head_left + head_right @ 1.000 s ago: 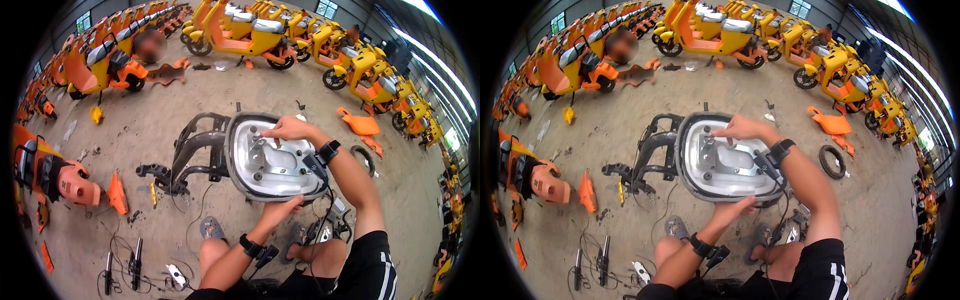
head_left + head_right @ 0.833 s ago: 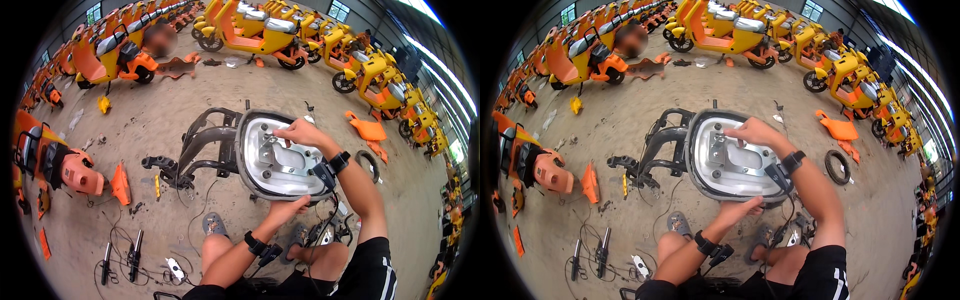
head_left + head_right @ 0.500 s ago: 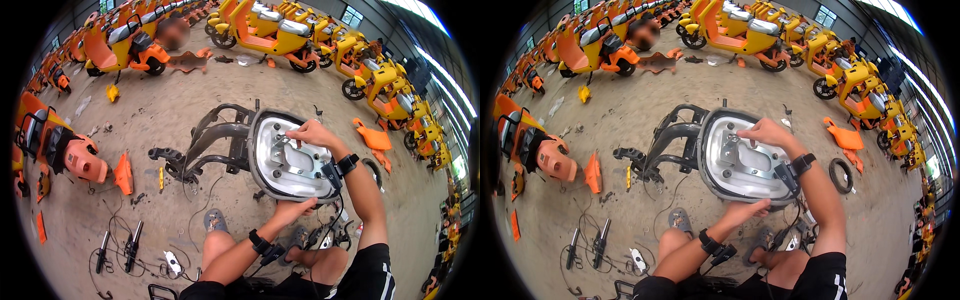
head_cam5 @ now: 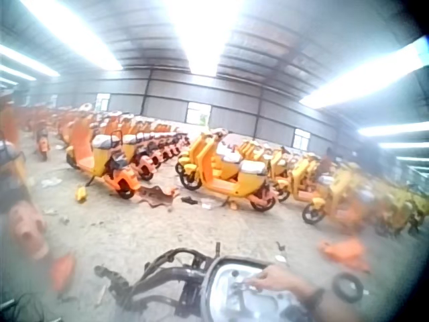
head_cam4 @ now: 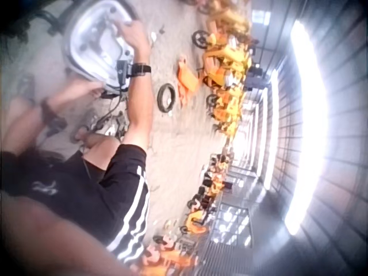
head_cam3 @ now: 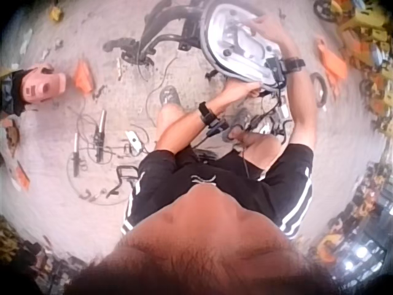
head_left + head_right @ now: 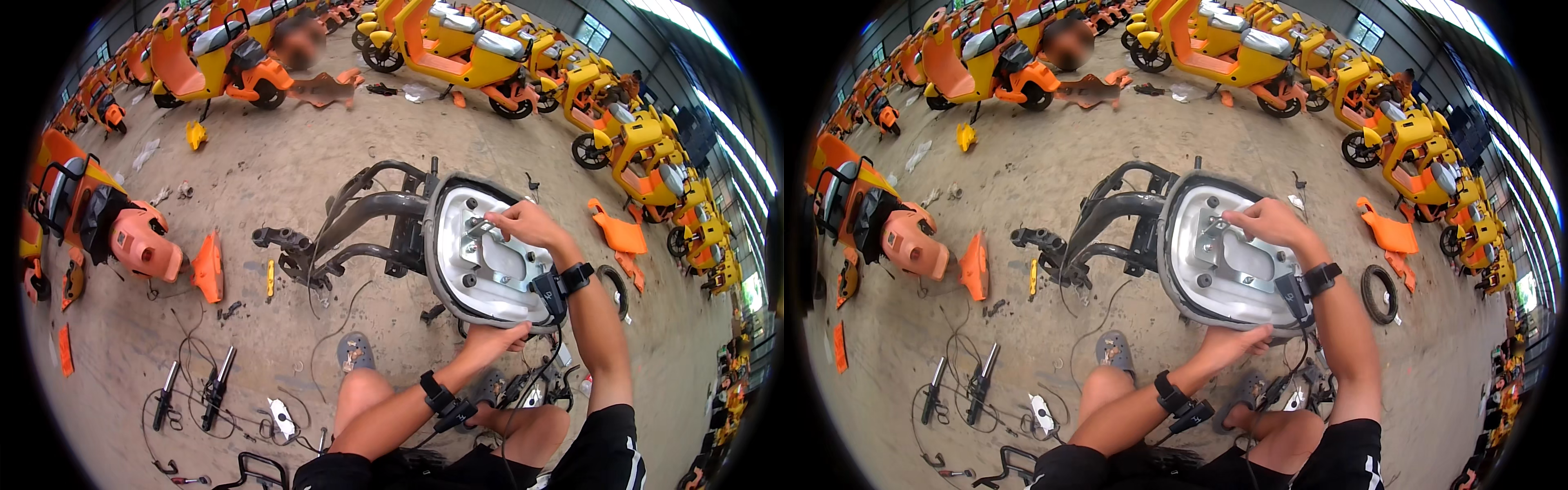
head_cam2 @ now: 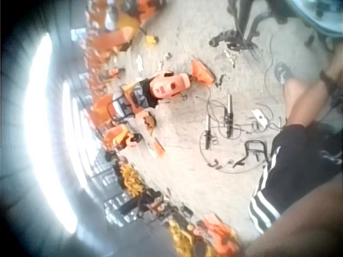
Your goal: The person unscrews fasteners from a motorcycle seat bracket by hand, removes a wire from a clip, and then sets the bracket aside on the floor to pick up other small components.
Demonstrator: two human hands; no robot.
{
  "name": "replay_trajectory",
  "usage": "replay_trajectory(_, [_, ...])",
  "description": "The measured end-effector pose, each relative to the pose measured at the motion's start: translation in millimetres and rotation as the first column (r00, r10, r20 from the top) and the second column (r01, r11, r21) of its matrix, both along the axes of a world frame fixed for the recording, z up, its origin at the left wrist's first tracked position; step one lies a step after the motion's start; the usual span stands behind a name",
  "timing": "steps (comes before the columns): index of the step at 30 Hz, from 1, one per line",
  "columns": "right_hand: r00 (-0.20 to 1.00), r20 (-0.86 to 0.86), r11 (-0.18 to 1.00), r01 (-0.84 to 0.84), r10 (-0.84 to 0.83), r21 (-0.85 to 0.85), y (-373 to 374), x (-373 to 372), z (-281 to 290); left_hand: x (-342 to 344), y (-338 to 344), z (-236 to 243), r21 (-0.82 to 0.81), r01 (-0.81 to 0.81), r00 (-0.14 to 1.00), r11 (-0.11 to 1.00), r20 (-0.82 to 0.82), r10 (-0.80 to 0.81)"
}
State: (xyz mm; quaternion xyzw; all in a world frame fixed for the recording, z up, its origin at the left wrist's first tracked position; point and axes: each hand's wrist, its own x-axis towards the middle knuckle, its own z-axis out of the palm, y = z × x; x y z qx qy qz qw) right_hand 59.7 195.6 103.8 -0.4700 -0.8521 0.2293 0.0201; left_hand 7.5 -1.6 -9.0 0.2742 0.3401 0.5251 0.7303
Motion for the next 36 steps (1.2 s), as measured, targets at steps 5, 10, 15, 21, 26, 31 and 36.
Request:
replay_trajectory(5, [0.999,-0.010,0.998,-0.049,0.049,0.047,-4.2,1.3,6.1,2.2,0.2,6.7,-0.046,-0.028,1.000,0.999,-0.003,0.028])
replay_trajectory(10, [0.999,0.038,0.981,-0.019,0.012,0.193,-7.5,1.0,-2.3,4.7,2.3,9.1,-0.077,-0.066,0.998,0.995,0.016,0.067])
replay_trajectory(15, [0.996,0.059,0.978,0.059,-0.072,0.201,-18.2,1.6,-2.8,6.6,-0.2,13.5,-0.081,-0.100,0.994,0.992,0.028,0.102])
replay_trajectory(21, [0.974,0.002,0.958,0.222,-0.226,0.179,-46.3,-4.2,-3.8,6.5,0.9,14.9,-0.066,-0.106,0.994,0.992,-0.005,0.106])
replay_trajectory(26, [0.960,-0.020,0.951,0.280,-0.279,0.135,-47.3,-5.1,-7.9,0.7,2.2,13.6,-0.031,-0.076,0.997,0.997,-0.033,0.075])
replay_trajectory(31, [0.976,-0.005,0.976,0.217,-0.217,0.035,-41.3,0.4,2.4,-1.6,1.6,6.3,0.033,-0.048,0.999,0.998,-0.023,0.049])
replay_trajectory(36, [0.982,-0.112,0.989,0.151,-0.150,-0.004,-24.2,7.3,-5.3,-6.1,-1.5,12.5,0.007,0.004,0.996,1.000,-0.085,-0.003])
